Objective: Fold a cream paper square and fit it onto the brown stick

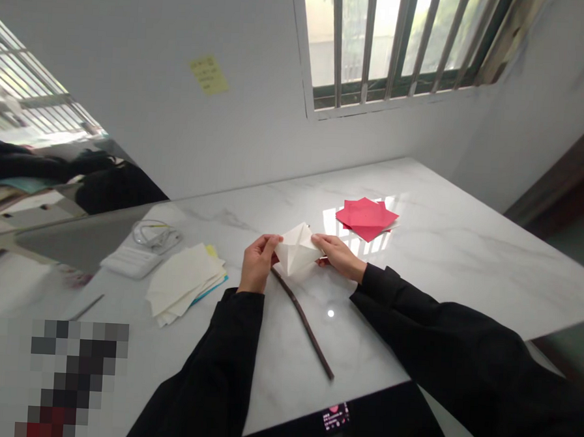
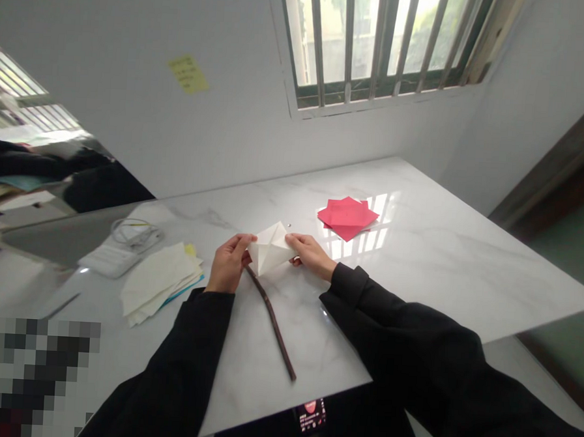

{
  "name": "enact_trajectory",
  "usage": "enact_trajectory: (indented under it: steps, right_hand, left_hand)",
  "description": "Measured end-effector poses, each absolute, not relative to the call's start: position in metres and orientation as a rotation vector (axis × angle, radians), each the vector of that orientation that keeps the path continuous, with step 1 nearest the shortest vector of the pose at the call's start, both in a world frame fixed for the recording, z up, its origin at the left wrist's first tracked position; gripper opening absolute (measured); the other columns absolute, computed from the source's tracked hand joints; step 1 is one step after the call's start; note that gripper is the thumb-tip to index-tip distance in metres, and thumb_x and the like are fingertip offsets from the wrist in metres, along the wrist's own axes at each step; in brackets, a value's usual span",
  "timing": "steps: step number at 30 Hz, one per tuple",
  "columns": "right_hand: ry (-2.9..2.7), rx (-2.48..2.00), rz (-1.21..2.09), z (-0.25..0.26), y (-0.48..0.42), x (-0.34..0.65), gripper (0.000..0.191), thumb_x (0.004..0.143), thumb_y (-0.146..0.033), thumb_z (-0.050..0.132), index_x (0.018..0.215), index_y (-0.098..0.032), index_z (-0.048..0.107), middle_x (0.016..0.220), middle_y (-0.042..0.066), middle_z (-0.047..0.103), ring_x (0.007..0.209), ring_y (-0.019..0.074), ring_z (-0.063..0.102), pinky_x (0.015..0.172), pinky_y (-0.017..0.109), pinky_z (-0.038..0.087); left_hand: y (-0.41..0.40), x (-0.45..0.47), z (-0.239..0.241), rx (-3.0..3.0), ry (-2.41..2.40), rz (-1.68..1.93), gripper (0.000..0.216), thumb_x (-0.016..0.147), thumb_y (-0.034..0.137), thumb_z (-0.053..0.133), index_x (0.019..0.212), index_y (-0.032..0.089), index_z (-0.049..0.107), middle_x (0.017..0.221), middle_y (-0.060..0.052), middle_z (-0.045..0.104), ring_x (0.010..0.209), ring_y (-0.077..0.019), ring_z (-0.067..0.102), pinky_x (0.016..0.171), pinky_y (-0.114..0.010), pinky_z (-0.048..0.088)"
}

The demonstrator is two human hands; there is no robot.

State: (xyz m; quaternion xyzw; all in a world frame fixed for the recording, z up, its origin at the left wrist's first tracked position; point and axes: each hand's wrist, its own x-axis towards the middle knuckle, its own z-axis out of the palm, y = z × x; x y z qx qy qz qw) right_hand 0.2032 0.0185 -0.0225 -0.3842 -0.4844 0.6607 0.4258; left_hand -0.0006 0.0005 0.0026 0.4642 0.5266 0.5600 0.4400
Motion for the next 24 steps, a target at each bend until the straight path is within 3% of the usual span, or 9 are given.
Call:
enact_trajectory:
  steps: [6,13,17,24]
  right_hand:
    - [-1.188,-0.954,1.655,-0.0237,0.0194,0.2035,0.044,0.091,-0.06,0.067,0.091,-0.016,0.068,0.076,0.001,0.06,0.062,0.0115,0.054,0.052,0.022,0.044]
    - [-1.308,-0.868,1.652,-0.023,0.0186,0.204,0.051,0.08,-0.066,0.077,0.093,-0.017,0.069,0.073,-0.002,0.054,0.062,0.0104,0.047,0.049,0.021,0.039]
    - [-1.334,-0.847,1.657,-0.0198,0.0165,0.206,0.055,0.081,-0.071,0.076,0.091,-0.018,0.069,0.072,-0.003,0.052,0.063,0.0104,0.046,0.049,0.02,0.037]
    - [-1.434,-0.759,1.707,-0.0198,0.0141,0.2072,0.055,0.08,-0.056,0.085,0.119,-0.019,0.072,0.097,0.004,0.07,0.071,0.0114,0.055,0.055,0.021,0.041]
  left_hand:
    - [-0.0029,-0.0005,0.0046,1.362,1.312,1.295,0.056,0.074,0.067,0.083,0.093,0.015,0.074,0.078,0.0,0.064,0.062,-0.0115,0.055,0.059,-0.023,0.049]
    - [-0.0057,0.0,0.0069,1.354,1.371,1.295,0.072,0.069,0.054,0.09,0.126,0.017,0.066,0.093,-0.006,0.076,0.068,-0.017,0.067,0.06,-0.025,0.052]
    - [-0.0063,0.0001,0.0063,1.323,1.381,1.304,0.08,0.069,0.05,0.09,0.135,0.016,0.062,0.097,-0.009,0.078,0.07,-0.018,0.069,0.062,-0.026,0.054]
    - [-0.0059,0.0004,0.0063,1.294,1.373,1.335,0.079,0.068,0.047,0.09,0.135,0.016,0.062,0.094,-0.008,0.078,0.07,-0.0173,0.069,0.062,-0.025,0.054]
